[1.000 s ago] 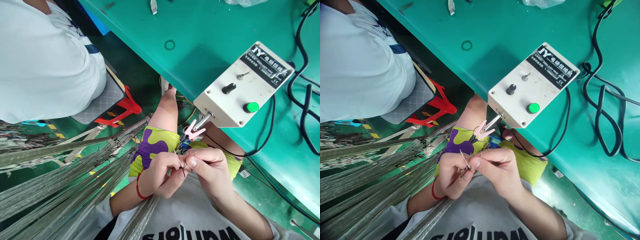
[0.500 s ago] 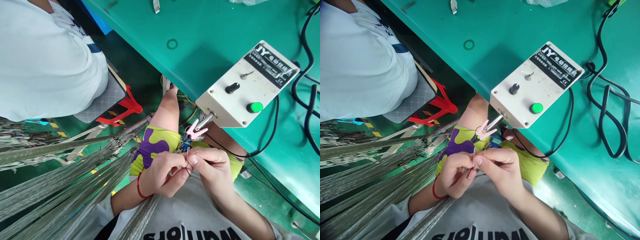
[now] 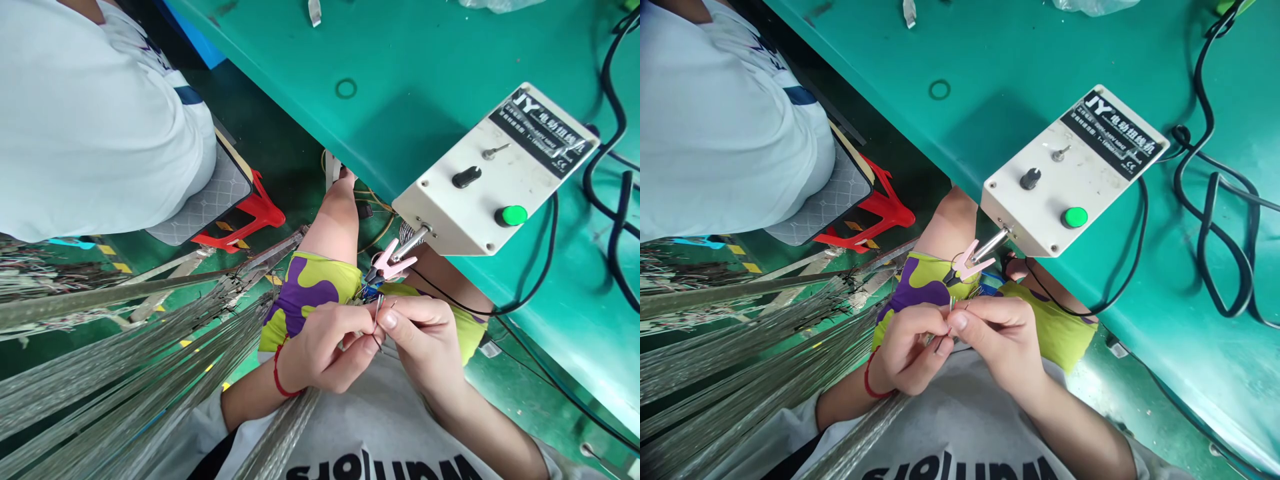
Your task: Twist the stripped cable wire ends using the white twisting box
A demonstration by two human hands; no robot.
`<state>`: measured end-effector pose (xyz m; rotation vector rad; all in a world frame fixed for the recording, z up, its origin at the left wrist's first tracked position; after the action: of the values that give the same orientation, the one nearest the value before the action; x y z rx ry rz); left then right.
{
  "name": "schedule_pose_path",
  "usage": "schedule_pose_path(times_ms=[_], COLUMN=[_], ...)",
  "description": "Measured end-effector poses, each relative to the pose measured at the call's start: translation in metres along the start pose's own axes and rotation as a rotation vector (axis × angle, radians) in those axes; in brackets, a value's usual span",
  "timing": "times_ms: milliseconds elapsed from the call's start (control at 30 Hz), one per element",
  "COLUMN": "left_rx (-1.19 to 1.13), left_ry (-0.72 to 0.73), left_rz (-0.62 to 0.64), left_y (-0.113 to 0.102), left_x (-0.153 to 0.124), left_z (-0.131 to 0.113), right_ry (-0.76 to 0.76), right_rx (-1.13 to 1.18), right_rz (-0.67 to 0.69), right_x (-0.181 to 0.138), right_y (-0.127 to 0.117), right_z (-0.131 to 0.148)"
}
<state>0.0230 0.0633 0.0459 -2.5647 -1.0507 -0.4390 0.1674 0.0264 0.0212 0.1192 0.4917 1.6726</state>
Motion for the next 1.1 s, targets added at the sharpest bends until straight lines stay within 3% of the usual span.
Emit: schedule_pose_path(times_ms=[333,567,667,933,1100], left_rx=[0.204,0.190,0.240,0.100,0.057], left_ry=[-0.095,-0.039,-0.087,-0.241,-0.098], left_rz=[-0.069,-0.118,-0.138,-0.176,-0.099], left_y=[-0.009,-0.007,-0.008,-0.008,-0.015], left_x=[-0.002,-0.001,-0.003,-0.012,-0.009], left_z=[-0.003,-0.004,-0.003,0.010,0.012], right_ry=[0.016,0.013,0.009,-0.024,-0.099], right_rx=[-0.070,-0.078,-0.090,-0.120,-0.196], right_rz=[-0.048,-0.065,-0.079,-0.116,-0.060], right_x=[-0.005,-0.004,-0.002,0.002,0.005], right_y=[-0.007,-0.004,-0.004,-0.005,0.004], right_z=[-0.007,-0.007,-0.005,-0.001,0.016])
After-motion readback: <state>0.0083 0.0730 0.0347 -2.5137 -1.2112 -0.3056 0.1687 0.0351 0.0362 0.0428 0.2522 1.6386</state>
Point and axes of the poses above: each hand's wrist, its own x-axis towards the middle knuckle, its own y-axis out of the palm, z = x × y, the point moved 8 cm from there along x, towards the middle knuckle, and after that the axes turned 15 degrees about z, right-handed, at the moved point
